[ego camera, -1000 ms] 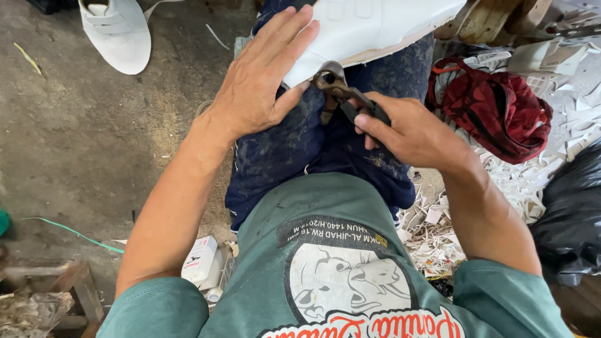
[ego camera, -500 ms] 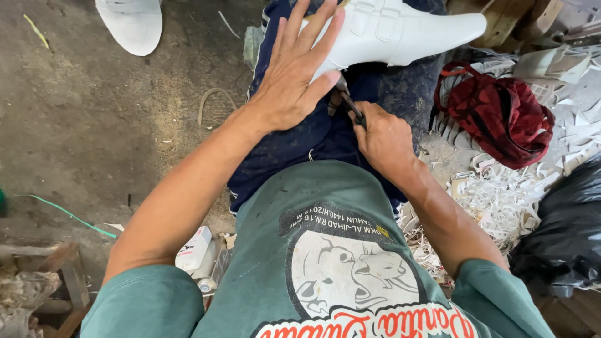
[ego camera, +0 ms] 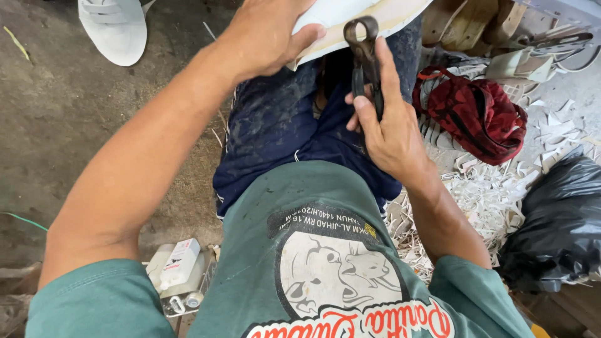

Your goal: The person sits on the floor and uses pliers to pull and remove material from the sole of a white shoe. They then use a hammer to tap and shape the shoe's sole and heel area, repeatedly adjusting the shoe's position on their lap.

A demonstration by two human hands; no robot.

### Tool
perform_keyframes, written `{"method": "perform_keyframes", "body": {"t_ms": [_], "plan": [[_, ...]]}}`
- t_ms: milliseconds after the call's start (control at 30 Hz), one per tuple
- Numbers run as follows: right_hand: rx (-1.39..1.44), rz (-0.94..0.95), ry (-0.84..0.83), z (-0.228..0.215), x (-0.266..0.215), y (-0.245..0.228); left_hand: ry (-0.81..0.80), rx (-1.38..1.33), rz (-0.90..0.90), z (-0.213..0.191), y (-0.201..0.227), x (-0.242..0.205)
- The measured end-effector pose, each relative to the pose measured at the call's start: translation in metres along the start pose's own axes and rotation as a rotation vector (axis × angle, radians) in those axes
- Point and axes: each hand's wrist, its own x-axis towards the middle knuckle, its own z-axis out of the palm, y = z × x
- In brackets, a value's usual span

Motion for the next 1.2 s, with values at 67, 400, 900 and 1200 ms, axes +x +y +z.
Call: {"method": "perform_keyframes", "body": {"t_ms": [67, 400, 900, 1200], "plan": [[-0.056, -0.249, 0.172, 0.022, 0.003, 0.036, -0.075, -0.057, 0.035, -0.003, -0.012, 0.006], [-0.182, -0.42, 0.35, 0.043, 0.029, 0.061, -0.291, -0.115, -0.167, -0.017, -0.014, 0.018], [-0.036, 0.269, 0.094, 0.007, -0.016, 0.044, -0.115, 0.287, -0.017, -0.008, 0.055, 0.02], [0.036, 0.385, 0.114, 0.005, -0.021, 0.042, 0.236, 0.554, 0.345, 0.06, 0.035, 0.067]]}}
